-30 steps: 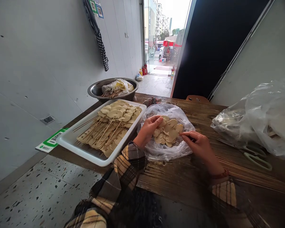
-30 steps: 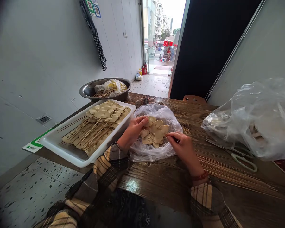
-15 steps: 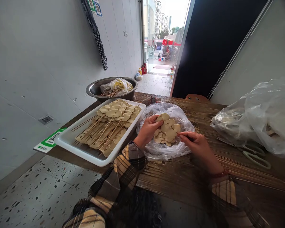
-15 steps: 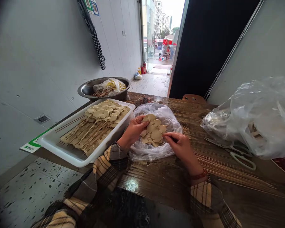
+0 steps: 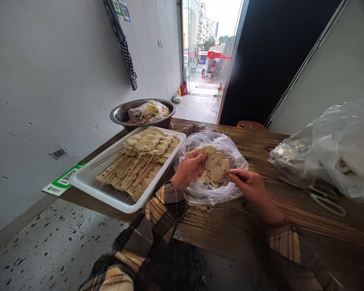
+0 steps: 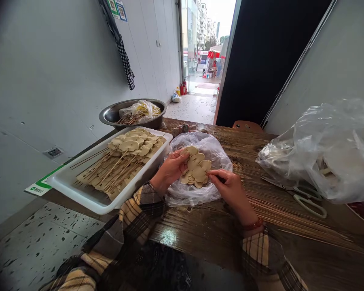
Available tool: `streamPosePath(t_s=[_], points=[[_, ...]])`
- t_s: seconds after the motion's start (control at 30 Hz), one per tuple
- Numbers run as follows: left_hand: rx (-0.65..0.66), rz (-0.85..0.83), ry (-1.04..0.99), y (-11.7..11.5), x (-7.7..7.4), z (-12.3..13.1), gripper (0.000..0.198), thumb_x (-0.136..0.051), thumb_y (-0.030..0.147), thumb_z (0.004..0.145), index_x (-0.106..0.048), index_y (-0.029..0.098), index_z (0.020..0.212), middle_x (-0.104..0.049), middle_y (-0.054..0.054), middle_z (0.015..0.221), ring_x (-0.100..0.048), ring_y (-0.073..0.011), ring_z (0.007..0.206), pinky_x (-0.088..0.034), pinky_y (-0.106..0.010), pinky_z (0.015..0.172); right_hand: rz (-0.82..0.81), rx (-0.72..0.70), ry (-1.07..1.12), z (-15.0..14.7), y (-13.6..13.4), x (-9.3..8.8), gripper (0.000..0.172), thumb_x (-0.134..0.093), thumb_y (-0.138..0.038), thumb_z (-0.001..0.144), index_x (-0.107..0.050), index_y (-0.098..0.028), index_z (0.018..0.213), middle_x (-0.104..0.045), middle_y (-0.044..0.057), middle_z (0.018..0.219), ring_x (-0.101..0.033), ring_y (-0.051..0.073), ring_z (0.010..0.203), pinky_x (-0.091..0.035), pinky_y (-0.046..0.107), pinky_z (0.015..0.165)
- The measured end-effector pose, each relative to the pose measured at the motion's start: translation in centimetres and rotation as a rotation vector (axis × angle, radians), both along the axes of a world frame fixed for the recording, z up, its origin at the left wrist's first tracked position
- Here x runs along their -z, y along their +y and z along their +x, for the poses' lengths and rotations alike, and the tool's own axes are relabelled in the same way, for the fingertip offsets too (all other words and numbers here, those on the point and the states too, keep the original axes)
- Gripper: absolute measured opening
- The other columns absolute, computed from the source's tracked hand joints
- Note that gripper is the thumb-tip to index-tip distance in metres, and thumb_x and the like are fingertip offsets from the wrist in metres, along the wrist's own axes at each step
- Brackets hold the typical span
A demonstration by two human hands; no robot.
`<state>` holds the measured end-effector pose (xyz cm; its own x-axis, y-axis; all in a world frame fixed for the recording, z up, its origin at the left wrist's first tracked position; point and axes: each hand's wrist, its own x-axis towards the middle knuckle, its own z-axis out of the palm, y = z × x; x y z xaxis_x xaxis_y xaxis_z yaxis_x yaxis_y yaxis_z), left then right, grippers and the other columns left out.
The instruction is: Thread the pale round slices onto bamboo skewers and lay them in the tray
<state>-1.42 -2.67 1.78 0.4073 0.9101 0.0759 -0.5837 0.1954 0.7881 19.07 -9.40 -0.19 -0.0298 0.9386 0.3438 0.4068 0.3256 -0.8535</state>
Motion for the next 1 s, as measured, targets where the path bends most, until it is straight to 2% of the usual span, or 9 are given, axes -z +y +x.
streamPosePath(t_s=[0.23,0.37,0.5,1.0], points=[[0.02,0.009,0.001,-0.1,0.33,0.36,0.029,-0.08,0.027,0.073,-0.072,0.01,0.095,-0.072,-0.007,0.09,-0.066,-0.014,0.08,-0.051,-0.023,0.077,0.075,0.012,-0.05,-0.31,-0.08,0.45,0.021,-0.063,-0.037,0.086,-0.077,-0.02,0.089,-0.075,0.005,0.085,-0.068,0.021,0.076,-0.054,0.032,0.069],[0.018,-0.007,0.005,-0.2,0.45,0.46,0.028,-0.078,0.024,0.075,-0.072,0.009,0.097,-0.073,-0.009,0.092,-0.067,-0.0138,0.08,-0.052,-0.023,0.078,0.201,0.067,-0.176,-0.56,-0.26,0.28,0.02,-0.06,-0.033,0.09,-0.077,-0.022,0.092,-0.075,0.005,0.089,-0.069,0.021,0.081,-0.052,0.033,0.075],[-0.007,-0.045,0.004,-0.25,0.39,0.46,0.025,-0.076,0.023,0.076,-0.072,0.009,0.096,-0.074,-0.009,0.091,-0.068,-0.0141,0.078,-0.054,-0.024,0.076,0.248,0.091,-0.268,-0.68,-0.35,0.18,0.019,-0.058,-0.03,0.092,-0.076,-0.023,0.094,-0.075,0.004,0.089,-0.069,0.02,0.081,-0.052,0.033,0.074],[0.024,-0.117,-0.036,-0.01,0.52,0.52,0.016,-0.067,0.02,0.085,-0.069,0.009,0.097,-0.075,-0.011,0.094,-0.071,-0.0201,0.088,-0.055,-0.031,0.085,0.226,0.088,-0.206,-0.81,-0.26,0.29,0.019,-0.059,-0.032,0.091,-0.076,-0.024,0.093,-0.076,0.005,0.092,-0.07,0.02,0.083,-0.053,0.033,0.076]])
